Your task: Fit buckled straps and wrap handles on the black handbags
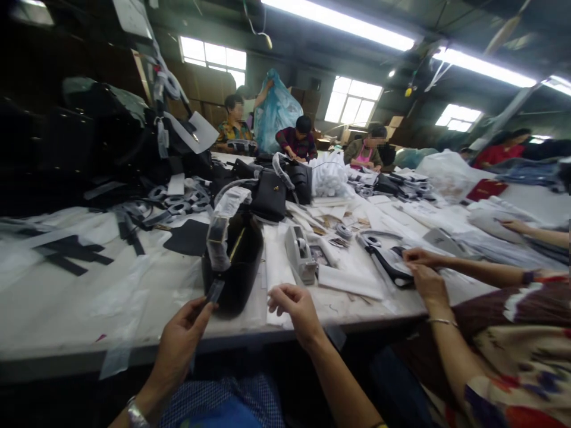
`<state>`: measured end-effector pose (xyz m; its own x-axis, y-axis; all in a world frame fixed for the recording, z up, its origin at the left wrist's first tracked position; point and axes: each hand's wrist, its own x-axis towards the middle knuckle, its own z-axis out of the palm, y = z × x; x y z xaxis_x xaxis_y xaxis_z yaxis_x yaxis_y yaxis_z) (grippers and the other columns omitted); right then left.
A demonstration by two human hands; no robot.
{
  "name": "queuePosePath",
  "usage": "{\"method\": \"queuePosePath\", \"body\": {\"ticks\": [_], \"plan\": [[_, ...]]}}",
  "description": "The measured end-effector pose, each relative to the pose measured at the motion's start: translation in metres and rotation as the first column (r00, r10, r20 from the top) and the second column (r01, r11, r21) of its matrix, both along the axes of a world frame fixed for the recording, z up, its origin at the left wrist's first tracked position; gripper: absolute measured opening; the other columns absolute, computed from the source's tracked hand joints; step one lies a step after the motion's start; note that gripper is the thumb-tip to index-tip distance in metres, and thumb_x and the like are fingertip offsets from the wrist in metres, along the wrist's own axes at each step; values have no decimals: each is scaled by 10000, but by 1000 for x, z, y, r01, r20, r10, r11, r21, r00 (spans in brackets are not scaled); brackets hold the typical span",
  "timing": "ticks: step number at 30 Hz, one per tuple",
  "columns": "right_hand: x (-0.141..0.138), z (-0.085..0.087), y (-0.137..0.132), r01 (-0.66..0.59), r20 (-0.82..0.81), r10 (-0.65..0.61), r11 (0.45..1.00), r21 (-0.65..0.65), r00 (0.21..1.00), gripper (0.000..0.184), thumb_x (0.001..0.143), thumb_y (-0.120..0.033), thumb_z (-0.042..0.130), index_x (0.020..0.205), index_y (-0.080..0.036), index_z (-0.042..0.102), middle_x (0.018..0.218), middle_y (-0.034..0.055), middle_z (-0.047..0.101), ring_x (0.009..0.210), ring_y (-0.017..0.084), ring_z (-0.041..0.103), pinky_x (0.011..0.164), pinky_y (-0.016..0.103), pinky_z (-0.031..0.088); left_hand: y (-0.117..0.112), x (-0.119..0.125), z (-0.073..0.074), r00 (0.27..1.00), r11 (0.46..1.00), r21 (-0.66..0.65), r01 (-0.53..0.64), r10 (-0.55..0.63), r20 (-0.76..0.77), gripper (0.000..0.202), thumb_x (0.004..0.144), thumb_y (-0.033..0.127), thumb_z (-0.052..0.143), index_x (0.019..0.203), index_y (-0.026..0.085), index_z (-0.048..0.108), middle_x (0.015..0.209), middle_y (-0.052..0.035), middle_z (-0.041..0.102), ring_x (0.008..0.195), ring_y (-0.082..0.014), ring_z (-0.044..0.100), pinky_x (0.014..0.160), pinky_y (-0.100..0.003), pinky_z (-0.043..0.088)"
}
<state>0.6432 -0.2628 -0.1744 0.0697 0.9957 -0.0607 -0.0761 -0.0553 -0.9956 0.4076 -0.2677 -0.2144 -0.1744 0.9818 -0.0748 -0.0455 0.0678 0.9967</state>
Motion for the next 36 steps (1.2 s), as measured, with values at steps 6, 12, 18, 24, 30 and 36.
{"method": "queuePosePath", "body": {"ticks": [6, 12, 18, 24, 30, 36], "plan": [[-87, 10, 13, -177, 41, 176, 984, 12, 983, 364, 773, -493, 727, 687, -140, 706, 547, 8, 641, 496, 105, 546, 514, 218, 425, 0, -2, -3, 999, 996, 83, 44, -43, -6, 360, 840, 450, 661, 1057, 162, 670, 1038, -89, 740, 1033, -266, 668, 919, -354, 493], [-108, -12, 37, -107, 313, 119, 993, -55, 942, 393, 750, -523, 728, 641, -146, 713, 534, 30, 659, 469, 119, 570, 463, 212, 412, 2, -5, -1, 998, 995, 87, 55, -56, 11, 346, 833, 458, 662, 1016, 167, 690, 1010, -76, 740, 975, -250, 674, 881, -323, 501], [-93, -16, 37, -253, 205, 265, 964, -82, 942, 394, 733, -535, 740, 642, -154, 692, 578, 18, 675, 473, 108, 570, 481, 212, 443, -4, -4, 6, 986, 996, 17, 88, -90, 137, 375, 790, 494, 688, 977, 170, 707, 828, -38, 714, 780, -190, 650, 761, -271, 506], [-80, -28, 34, -445, 32, 444, 895, 17, 895, 363, 788, -505, 717, 887, -157, 744, 774, 28, 717, 715, 147, 645, 712, 262, 503, -7, -14, 15, 907, 943, -187, 277, -192, 376, 399, 792, 530, 657, 944, 161, 673, 681, 23, 561, 463, -47, 343, 397, -151, 191], [-95, -46, 31, -293, 72, 289, 953, 70, 955, 272, 805, -430, 704, 869, -177, 784, 730, 13, 702, 685, 150, 616, 695, 263, 485, -5, -12, 13, 926, 934, -181, 308, -250, 284, 415, 806, 560, 645, 770, 149, 608, 648, 43, 482, 438, -29, 240, 401, -156, 150], [-115, -44, 26, -131, 73, 125, 987, 89, 990, 229, 809, -369, 679, 894, -183, 782, 734, 27, 718, 703, 190, 654, 687, 292, 512, -7, -7, 10, 955, 953, -178, 246, -206, 215, 452, 789, 600, 643, 706, 160, 583, 559, 70, 415, 420, -34, 241, 395, -159, 157]]}}
